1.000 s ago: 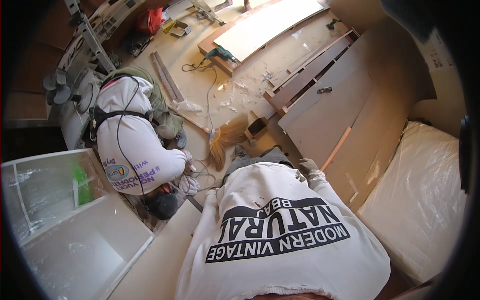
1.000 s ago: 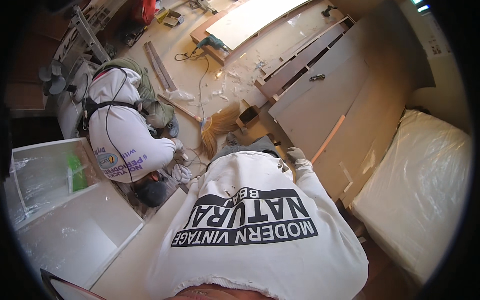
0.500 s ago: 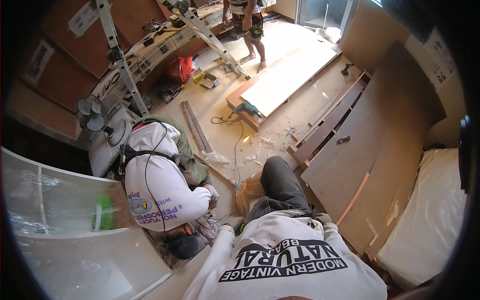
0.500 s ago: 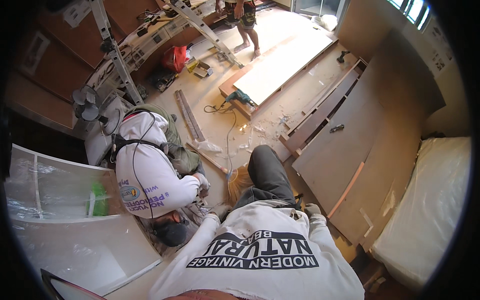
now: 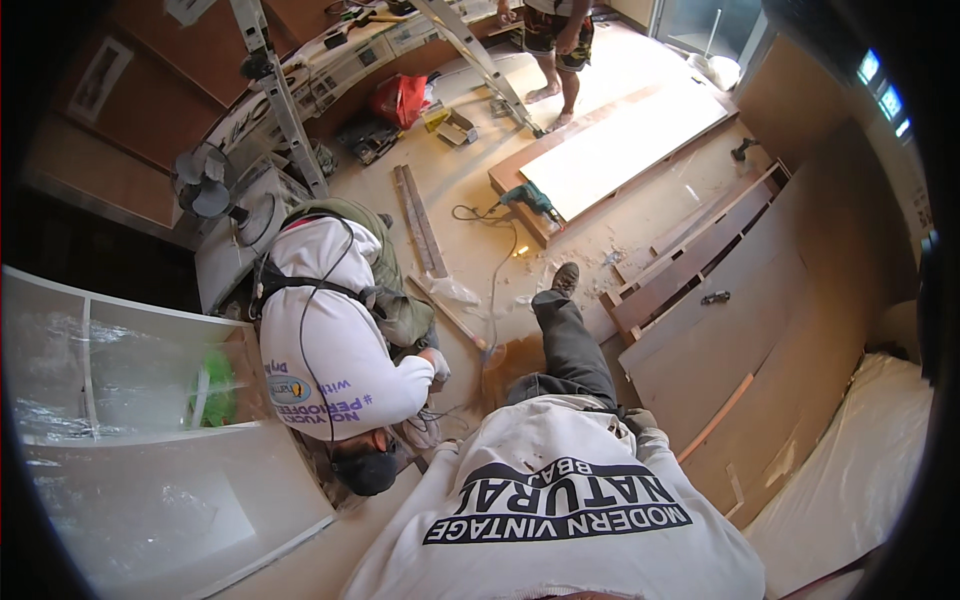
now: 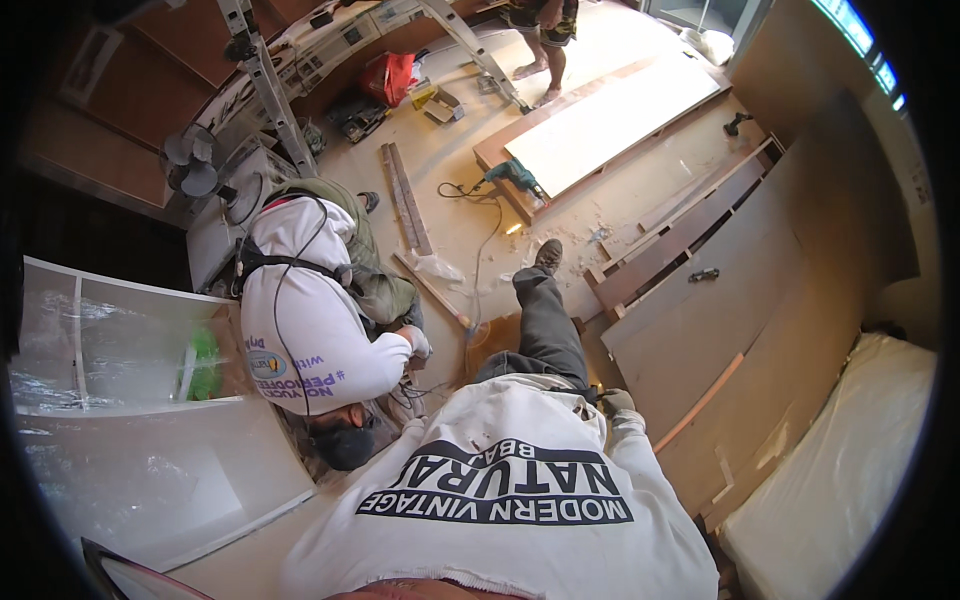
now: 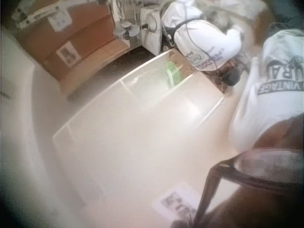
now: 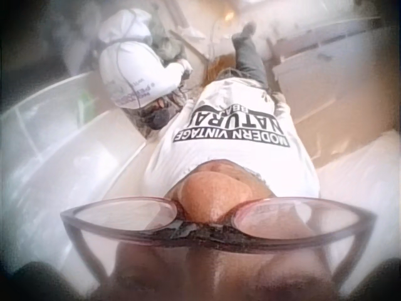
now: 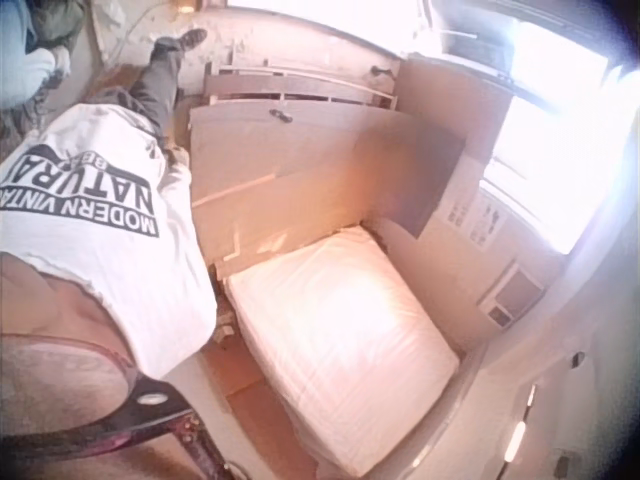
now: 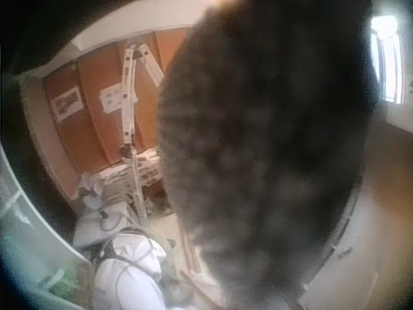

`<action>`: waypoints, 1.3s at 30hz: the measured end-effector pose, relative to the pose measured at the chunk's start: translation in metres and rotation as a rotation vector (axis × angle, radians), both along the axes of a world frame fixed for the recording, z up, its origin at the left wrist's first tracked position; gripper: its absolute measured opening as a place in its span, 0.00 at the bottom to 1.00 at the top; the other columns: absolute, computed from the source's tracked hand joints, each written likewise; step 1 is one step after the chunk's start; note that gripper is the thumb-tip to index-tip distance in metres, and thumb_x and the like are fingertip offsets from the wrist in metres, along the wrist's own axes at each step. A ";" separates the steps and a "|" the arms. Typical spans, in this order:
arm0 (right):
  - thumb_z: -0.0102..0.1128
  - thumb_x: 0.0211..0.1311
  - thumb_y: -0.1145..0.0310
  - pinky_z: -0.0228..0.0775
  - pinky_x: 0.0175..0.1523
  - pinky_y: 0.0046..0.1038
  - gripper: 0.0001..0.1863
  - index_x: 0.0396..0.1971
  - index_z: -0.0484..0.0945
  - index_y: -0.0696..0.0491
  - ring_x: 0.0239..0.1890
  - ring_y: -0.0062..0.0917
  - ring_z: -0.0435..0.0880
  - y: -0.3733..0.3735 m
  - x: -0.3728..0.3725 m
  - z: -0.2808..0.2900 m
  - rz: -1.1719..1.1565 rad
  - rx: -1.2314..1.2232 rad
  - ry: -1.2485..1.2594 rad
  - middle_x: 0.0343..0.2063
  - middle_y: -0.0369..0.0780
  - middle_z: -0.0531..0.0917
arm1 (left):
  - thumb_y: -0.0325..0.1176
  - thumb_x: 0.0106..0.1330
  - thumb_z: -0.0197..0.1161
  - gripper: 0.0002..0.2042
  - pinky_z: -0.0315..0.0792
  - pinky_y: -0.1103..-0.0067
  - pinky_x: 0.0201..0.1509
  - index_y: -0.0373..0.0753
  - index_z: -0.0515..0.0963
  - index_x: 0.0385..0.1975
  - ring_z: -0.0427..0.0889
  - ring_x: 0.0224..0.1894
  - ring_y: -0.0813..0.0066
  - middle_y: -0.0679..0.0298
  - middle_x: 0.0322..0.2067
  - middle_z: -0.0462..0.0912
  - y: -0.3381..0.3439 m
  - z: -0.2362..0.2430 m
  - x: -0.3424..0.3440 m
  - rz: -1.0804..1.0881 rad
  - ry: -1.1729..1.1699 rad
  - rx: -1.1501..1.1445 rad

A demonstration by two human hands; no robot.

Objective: The person measures a large board using a tape measure and a square, marking points with a pencil.

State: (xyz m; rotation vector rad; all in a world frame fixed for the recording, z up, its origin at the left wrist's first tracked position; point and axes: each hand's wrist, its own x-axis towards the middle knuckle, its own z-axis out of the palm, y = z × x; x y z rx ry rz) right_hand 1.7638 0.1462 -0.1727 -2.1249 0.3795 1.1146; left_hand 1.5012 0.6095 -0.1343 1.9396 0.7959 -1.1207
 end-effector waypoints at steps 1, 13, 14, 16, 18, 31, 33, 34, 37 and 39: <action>0.68 0.51 0.67 0.78 0.44 0.29 0.23 0.49 0.82 0.56 0.38 0.30 0.86 0.004 0.014 -0.012 -0.063 0.035 0.036 0.39 0.43 0.87 | 0.48 0.66 0.53 0.17 0.71 0.69 0.49 0.45 0.83 0.40 0.79 0.46 0.63 0.58 0.43 0.82 0.003 0.001 0.006 0.025 0.014 -0.001; 0.65 0.47 0.72 0.77 0.36 0.31 0.21 0.45 0.83 0.56 0.32 0.31 0.85 0.070 0.190 -0.039 -0.089 0.008 -0.029 0.32 0.42 0.86 | 0.48 0.65 0.54 0.17 0.74 0.70 0.37 0.42 0.83 0.35 0.81 0.34 0.67 0.60 0.33 0.84 0.124 -0.005 0.235 0.369 0.098 -0.104; 0.65 0.47 0.71 0.77 0.40 0.31 0.21 0.45 0.84 0.57 0.35 0.32 0.86 0.074 0.204 -0.037 -0.082 -0.093 -0.027 0.34 0.43 0.87 | 0.48 0.65 0.54 0.17 0.75 0.70 0.36 0.42 0.83 0.34 0.82 0.33 0.68 0.60 0.32 0.84 0.127 -0.005 0.262 0.438 0.107 -0.152; 0.64 0.47 0.70 0.77 0.40 0.31 0.23 0.47 0.83 0.53 0.36 0.31 0.86 0.074 0.249 -0.025 -0.221 0.032 0.031 0.35 0.43 0.87 | 0.48 0.65 0.55 0.17 0.75 0.70 0.34 0.42 0.83 0.33 0.82 0.32 0.69 0.61 0.30 0.84 0.122 -0.007 0.326 0.570 0.121 -0.269; 0.64 0.48 0.69 0.76 0.32 0.30 0.24 0.50 0.81 0.55 0.30 0.28 0.85 0.081 0.300 -0.017 -0.312 0.006 0.097 0.31 0.40 0.86 | 0.49 0.65 0.55 0.17 0.76 0.70 0.32 0.41 0.83 0.33 0.82 0.30 0.69 0.61 0.29 0.85 0.120 -0.007 0.394 0.604 0.111 -0.301; 0.59 0.56 0.70 0.70 0.25 0.22 0.24 0.56 0.76 0.55 0.23 0.19 0.78 0.099 0.518 0.039 -0.245 0.118 -0.065 0.27 0.35 0.81 | 0.50 0.62 0.61 0.24 0.72 0.71 0.52 0.35 0.81 0.48 0.81 0.48 0.64 0.55 0.45 0.84 0.119 0.035 0.530 0.850 -0.013 -0.201; 0.58 0.56 0.71 0.69 0.23 0.23 0.23 0.54 0.77 0.55 0.22 0.19 0.78 0.106 0.513 0.037 -0.205 0.098 -0.015 0.26 0.34 0.80 | 0.49 0.63 0.61 0.23 0.72 0.70 0.53 0.36 0.81 0.48 0.81 0.48 0.64 0.54 0.46 0.84 0.114 0.033 0.517 0.674 0.003 -0.175; 0.57 0.57 0.72 0.67 0.21 0.23 0.22 0.53 0.78 0.55 0.20 0.18 0.77 0.108 0.508 0.035 -0.184 0.030 0.012 0.24 0.33 0.80 | 0.49 0.63 0.60 0.23 0.72 0.70 0.53 0.36 0.81 0.48 0.81 0.48 0.63 0.54 0.46 0.84 0.112 0.028 0.509 0.614 0.033 -0.149; 0.59 0.54 0.74 0.66 0.21 0.24 0.22 0.52 0.78 0.52 0.20 0.20 0.78 0.110 0.493 0.030 -0.168 0.042 0.140 0.22 0.34 0.80 | 0.49 0.63 0.60 0.22 0.73 0.70 0.53 0.37 0.81 0.48 0.81 0.49 0.63 0.54 0.46 0.84 0.109 -0.002 0.482 0.333 -0.042 -0.114; 0.59 0.54 0.75 0.66 0.22 0.24 0.21 0.51 0.79 0.51 0.21 0.21 0.78 0.106 0.488 0.027 -0.117 0.047 0.245 0.23 0.34 0.79 | 0.48 0.64 0.59 0.22 0.73 0.69 0.53 0.38 0.81 0.48 0.81 0.49 0.62 0.54 0.46 0.83 0.108 -0.027 0.466 0.267 0.029 -0.072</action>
